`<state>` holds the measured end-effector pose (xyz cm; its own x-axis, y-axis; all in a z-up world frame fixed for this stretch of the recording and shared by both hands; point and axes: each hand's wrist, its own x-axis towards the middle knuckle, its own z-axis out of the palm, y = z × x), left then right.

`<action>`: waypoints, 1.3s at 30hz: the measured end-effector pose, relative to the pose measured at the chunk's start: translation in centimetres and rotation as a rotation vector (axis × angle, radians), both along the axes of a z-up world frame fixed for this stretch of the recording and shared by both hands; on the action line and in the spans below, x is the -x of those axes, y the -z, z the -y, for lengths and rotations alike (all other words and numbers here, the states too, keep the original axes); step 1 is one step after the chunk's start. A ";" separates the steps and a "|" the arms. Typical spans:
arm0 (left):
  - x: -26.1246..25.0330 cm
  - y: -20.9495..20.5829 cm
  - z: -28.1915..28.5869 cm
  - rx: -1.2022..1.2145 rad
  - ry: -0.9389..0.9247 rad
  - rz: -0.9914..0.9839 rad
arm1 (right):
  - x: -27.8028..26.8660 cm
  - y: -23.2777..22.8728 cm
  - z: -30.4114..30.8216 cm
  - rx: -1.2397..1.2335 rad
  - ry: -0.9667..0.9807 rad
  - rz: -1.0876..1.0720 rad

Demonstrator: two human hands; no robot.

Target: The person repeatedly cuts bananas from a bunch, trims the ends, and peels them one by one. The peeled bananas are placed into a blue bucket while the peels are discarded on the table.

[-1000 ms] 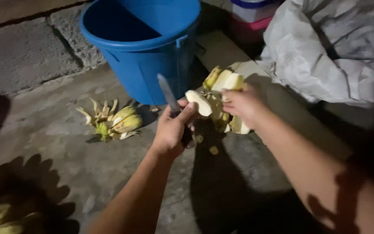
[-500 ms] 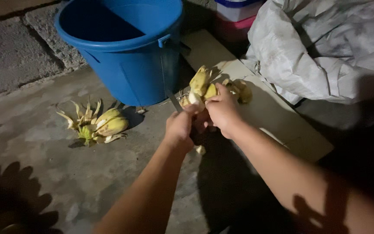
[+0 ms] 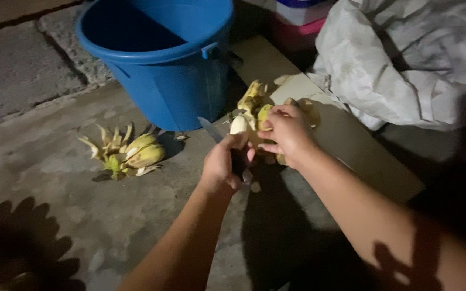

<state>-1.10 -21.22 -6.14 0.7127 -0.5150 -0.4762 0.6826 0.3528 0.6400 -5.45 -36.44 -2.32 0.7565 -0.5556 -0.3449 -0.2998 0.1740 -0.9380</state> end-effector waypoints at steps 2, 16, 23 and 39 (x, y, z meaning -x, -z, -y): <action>0.3 -0.3 -0.6 0.118 -0.035 -0.028 | -0.4 0.3 0.1 -0.069 0.054 0.011; 0.4 -7.9 -6.6 0.334 -0.148 0.291 | -6.0 -0.6 -3.0 -0.491 0.065 0.209; -4.3 -10.7 -9.5 0.231 -0.290 0.283 | -8.7 -3.3 -5.8 -0.696 -0.137 0.281; -11.9 -14.6 -9.3 0.053 -0.317 0.338 | -10.3 -6.9 -8.8 -0.840 -0.216 0.379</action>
<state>10.75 -11.90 8.50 0.9497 -0.2638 -0.1687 0.2917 0.5490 0.7832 4.83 -27.66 4.58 0.9578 -0.0725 -0.2783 -0.1050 0.8129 -0.5728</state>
